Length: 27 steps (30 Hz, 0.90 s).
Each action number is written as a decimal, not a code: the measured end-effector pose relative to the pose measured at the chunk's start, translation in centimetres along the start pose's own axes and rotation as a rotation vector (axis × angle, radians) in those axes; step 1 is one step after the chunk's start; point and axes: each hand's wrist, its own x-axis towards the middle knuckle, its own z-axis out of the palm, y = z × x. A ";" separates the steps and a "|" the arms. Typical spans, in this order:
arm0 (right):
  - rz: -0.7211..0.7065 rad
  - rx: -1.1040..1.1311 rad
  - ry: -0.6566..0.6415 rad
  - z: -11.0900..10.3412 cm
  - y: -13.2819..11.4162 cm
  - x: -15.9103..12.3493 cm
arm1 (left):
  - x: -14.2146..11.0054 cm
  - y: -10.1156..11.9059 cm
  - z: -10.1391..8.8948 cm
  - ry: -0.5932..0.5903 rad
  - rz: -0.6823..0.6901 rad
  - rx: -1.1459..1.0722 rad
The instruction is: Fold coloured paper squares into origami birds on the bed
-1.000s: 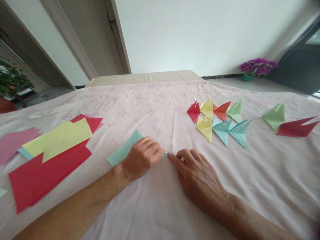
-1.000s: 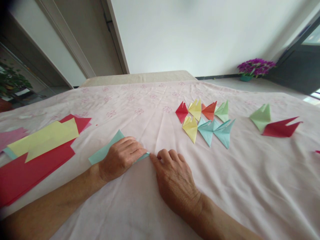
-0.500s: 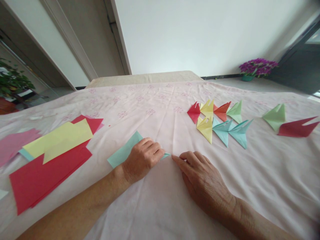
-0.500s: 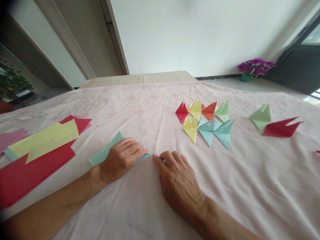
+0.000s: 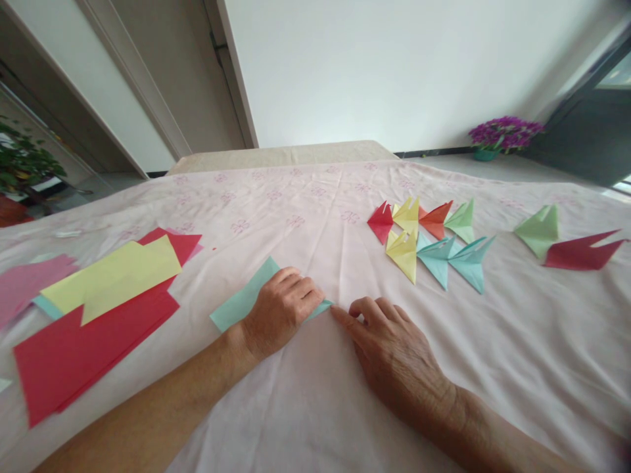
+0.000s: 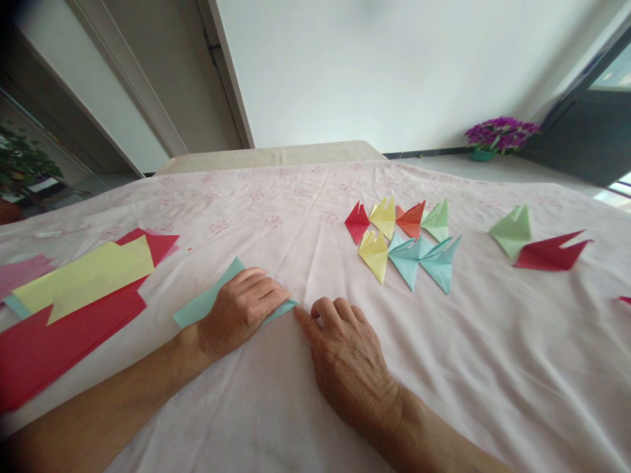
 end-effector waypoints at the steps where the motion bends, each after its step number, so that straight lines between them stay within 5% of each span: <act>1: 0.002 -0.002 -0.003 0.0 0.0 0.0 | 0.0 0.0 0.0 0.001 -0.002 -0.001; 27: 0.016 -0.053 -0.067 -0.5 -0.3 0.5 | -0.2 -0.1 -0.5 0.034 0.040 -0.040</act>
